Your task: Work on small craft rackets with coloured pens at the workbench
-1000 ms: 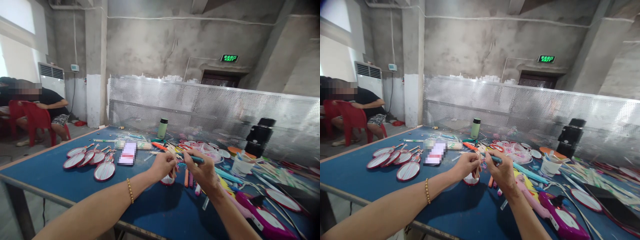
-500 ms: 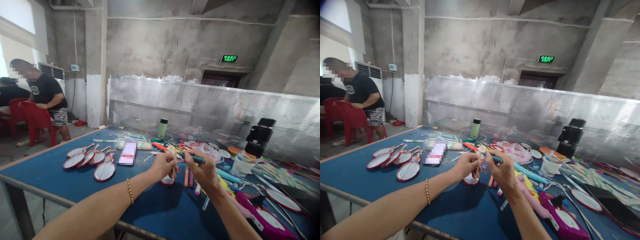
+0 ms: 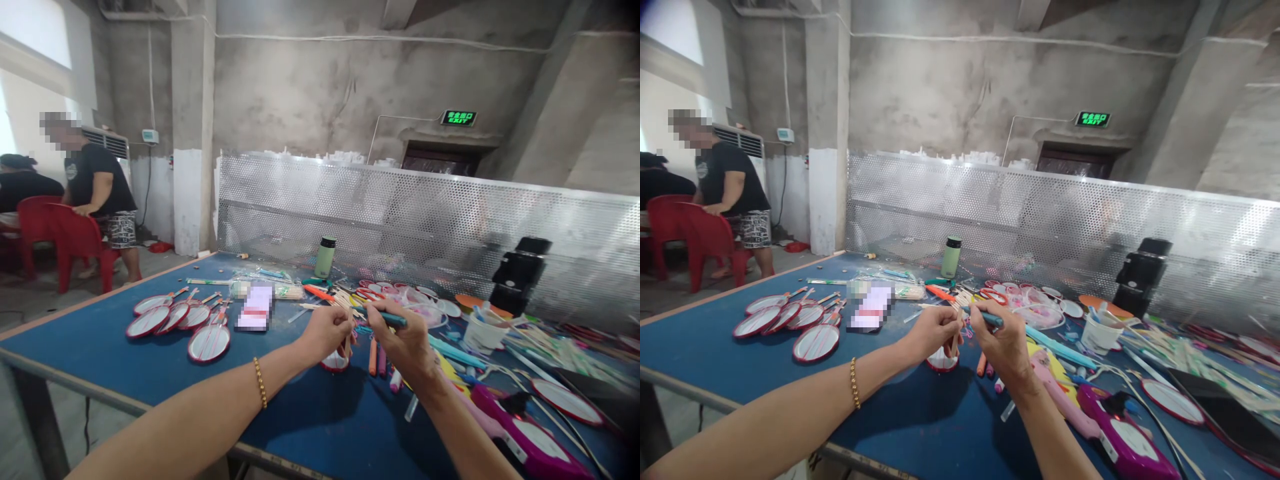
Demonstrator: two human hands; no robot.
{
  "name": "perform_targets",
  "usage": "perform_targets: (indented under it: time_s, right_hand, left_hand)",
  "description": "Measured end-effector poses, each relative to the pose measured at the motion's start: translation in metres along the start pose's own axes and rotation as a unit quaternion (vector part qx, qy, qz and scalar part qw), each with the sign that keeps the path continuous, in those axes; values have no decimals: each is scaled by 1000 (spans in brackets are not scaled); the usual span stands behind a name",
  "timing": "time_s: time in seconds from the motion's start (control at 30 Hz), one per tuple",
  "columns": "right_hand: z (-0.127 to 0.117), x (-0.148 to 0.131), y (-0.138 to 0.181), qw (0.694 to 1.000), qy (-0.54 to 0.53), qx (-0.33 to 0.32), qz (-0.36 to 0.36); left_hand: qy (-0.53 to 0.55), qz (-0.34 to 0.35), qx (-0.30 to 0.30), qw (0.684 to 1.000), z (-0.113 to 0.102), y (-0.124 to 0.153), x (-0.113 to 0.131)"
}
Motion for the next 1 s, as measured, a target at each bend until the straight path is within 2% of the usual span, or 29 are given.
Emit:
perform_targets:
  time_s: [1.0]
  right_hand:
    - [-2,5,-1,1000,0,22,-15]
  left_hand:
    - [13,7,-8,1000,2,1,3]
Point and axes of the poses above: each hand's wrist, its own y-axis away from the middle knuckle, its own z-axis out of the palm, x = y × z, the point moved 10 cm from there along -y, towards the middle knuckle, and after that the axes turned 8 degrees about y, right-handed, at the moved point
